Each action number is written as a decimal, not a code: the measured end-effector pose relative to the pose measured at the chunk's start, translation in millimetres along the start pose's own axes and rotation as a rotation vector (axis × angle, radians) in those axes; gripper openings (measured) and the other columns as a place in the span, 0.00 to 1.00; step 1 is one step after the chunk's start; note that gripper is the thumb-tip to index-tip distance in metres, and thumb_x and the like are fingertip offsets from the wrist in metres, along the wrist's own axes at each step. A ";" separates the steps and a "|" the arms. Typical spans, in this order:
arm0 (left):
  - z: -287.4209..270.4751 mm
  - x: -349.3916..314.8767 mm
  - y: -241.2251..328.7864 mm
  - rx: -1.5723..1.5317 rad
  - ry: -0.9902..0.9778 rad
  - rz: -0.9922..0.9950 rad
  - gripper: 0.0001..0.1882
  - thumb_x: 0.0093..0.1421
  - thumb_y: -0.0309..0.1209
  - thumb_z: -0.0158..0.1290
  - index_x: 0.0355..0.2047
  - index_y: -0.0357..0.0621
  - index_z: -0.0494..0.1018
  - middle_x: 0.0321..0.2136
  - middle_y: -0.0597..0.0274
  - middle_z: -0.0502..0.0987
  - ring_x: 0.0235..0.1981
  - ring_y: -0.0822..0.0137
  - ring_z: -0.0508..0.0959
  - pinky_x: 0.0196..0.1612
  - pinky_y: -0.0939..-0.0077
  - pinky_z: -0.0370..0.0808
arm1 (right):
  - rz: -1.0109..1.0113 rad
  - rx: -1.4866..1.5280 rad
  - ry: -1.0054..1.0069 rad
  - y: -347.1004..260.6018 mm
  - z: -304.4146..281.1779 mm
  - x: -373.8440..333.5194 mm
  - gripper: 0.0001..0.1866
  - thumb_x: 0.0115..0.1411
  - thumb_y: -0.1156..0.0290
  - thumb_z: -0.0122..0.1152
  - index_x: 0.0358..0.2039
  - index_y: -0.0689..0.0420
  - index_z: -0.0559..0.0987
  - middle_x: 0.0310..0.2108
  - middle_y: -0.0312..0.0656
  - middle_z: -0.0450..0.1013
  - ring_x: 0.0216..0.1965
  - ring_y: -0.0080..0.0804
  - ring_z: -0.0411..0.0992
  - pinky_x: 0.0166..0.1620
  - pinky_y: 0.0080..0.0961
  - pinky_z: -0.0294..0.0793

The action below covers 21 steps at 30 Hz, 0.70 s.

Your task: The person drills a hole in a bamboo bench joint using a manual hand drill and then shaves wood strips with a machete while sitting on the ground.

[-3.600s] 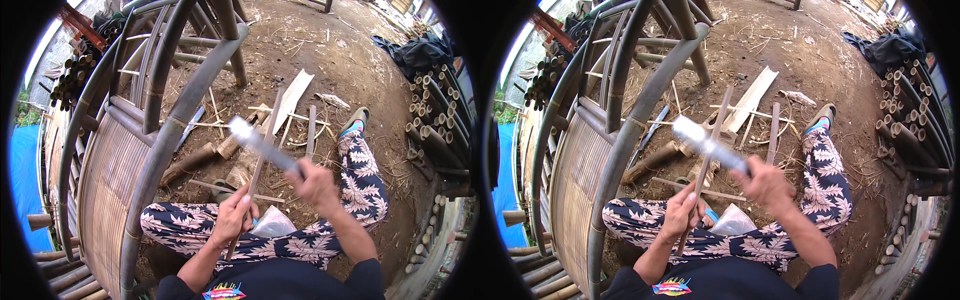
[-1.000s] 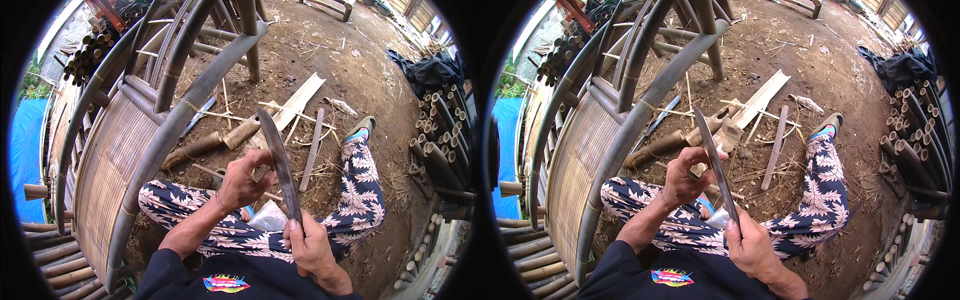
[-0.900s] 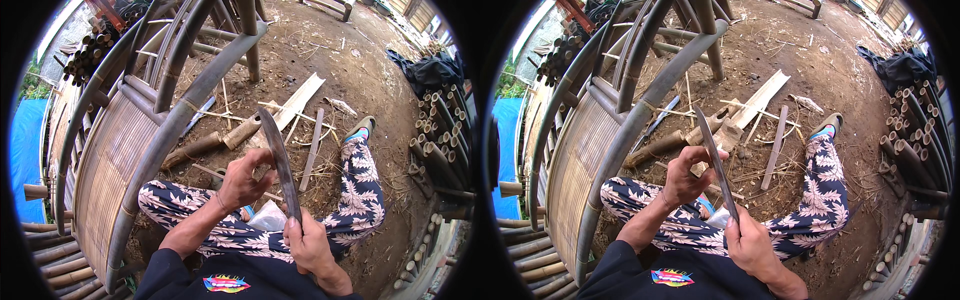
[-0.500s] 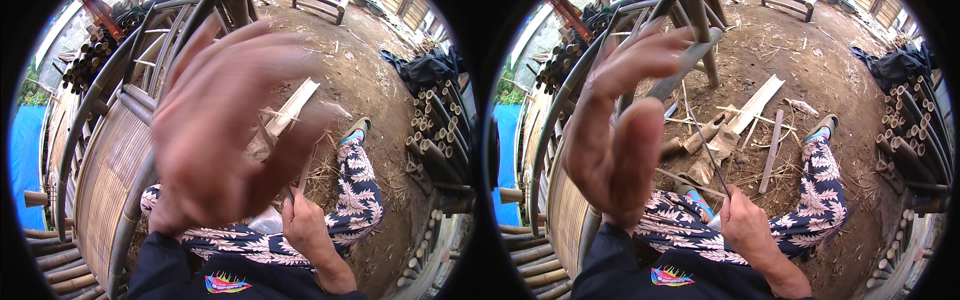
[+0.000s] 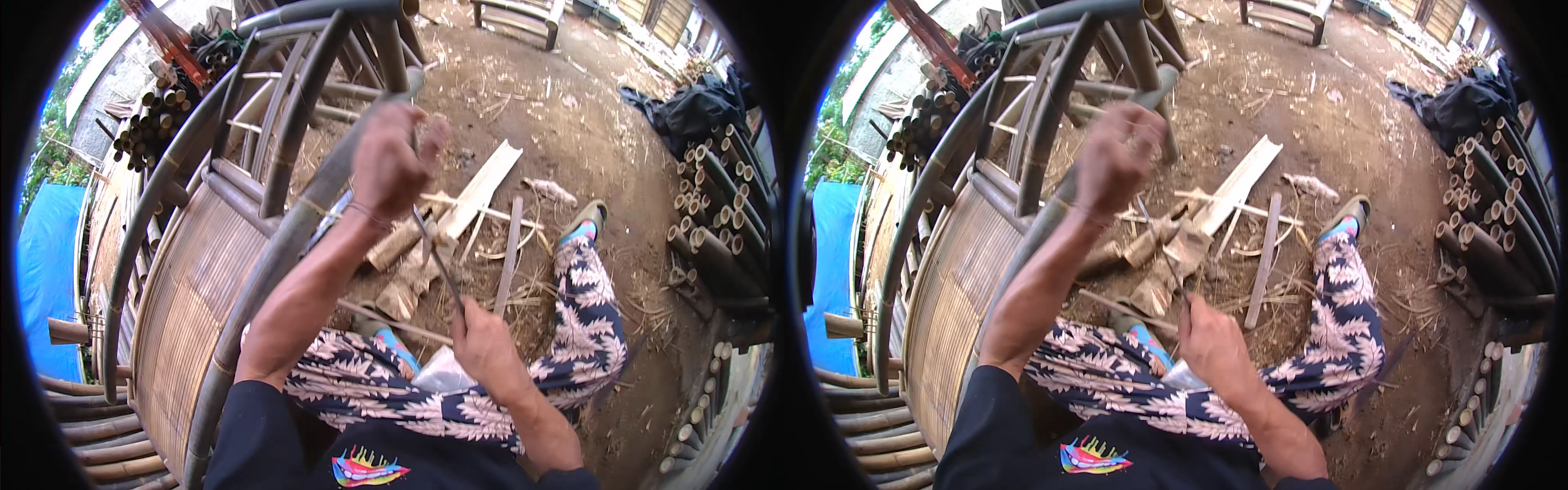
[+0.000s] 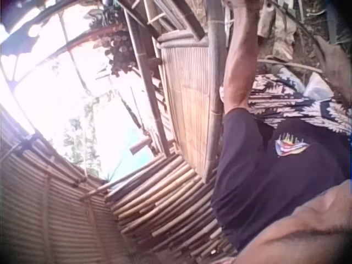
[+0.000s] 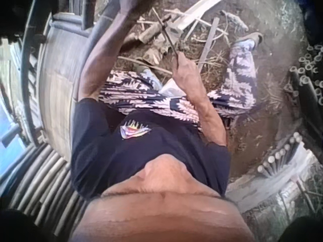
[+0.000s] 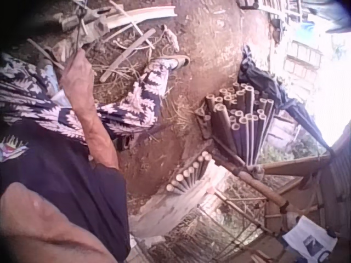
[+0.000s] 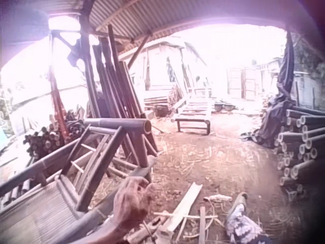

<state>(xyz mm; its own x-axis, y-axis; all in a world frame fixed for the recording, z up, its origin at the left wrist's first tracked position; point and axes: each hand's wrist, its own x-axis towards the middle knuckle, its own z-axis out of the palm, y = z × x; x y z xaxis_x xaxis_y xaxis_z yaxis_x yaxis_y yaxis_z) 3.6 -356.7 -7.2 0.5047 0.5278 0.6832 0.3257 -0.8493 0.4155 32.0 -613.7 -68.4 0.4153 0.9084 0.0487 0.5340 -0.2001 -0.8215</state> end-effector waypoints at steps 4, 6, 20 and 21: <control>-47.7 -33.4 31.8 -0.275 -0.711 -0.838 0.37 0.58 0.66 0.52 0.36 0.37 0.74 0.27 0.59 0.75 0.21 0.72 0.74 0.22 0.80 0.69 | 0.060 -0.074 -0.002 8.8 -6.2 12.8 0.09 0.65 0.72 0.51 0.41 0.63 0.74 0.22 0.60 0.74 0.27 0.61 0.75 0.32 0.51 0.73; -40.1 -63.1 13.1 -0.535 -0.954 -1.206 0.44 0.51 0.71 0.54 0.40 0.35 0.75 0.34 0.54 0.76 0.28 0.67 0.77 0.26 0.78 0.72 | 0.078 -0.063 -0.060 0.9 -8.8 22.8 0.10 0.66 0.70 0.49 0.40 0.64 0.74 0.25 0.62 0.75 0.30 0.64 0.75 0.35 0.53 0.73; 13.4 -24.6 -3.2 -0.653 -0.958 -1.282 0.49 0.43 0.75 0.57 0.36 0.30 0.74 0.40 0.40 0.76 0.46 0.47 0.76 0.51 0.47 0.70 | 0.114 -0.168 -0.134 17.0 -47.5 68.6 0.11 0.66 0.69 0.47 0.39 0.65 0.73 0.26 0.66 0.74 0.33 0.67 0.75 0.39 0.56 0.74; 18.9 -23.4 -1.0 -0.656 -0.932 -1.299 0.50 0.42 0.75 0.57 0.36 0.29 0.73 0.40 0.38 0.75 0.46 0.46 0.75 0.52 0.45 0.69 | 0.113 -0.161 -0.130 19.2 -50.1 72.5 0.12 0.66 0.69 0.47 0.40 0.65 0.73 0.26 0.66 0.74 0.33 0.66 0.75 0.39 0.56 0.74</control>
<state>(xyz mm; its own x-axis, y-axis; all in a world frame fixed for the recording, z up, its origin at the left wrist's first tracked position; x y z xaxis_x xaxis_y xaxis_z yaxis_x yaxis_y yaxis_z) 6.7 -367.9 -34.9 0.5300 0.4461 -0.7212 0.6279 0.3651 0.6873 109.2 -570.0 -52.2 0.3862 0.9145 -0.1207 0.6042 -0.3497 -0.7160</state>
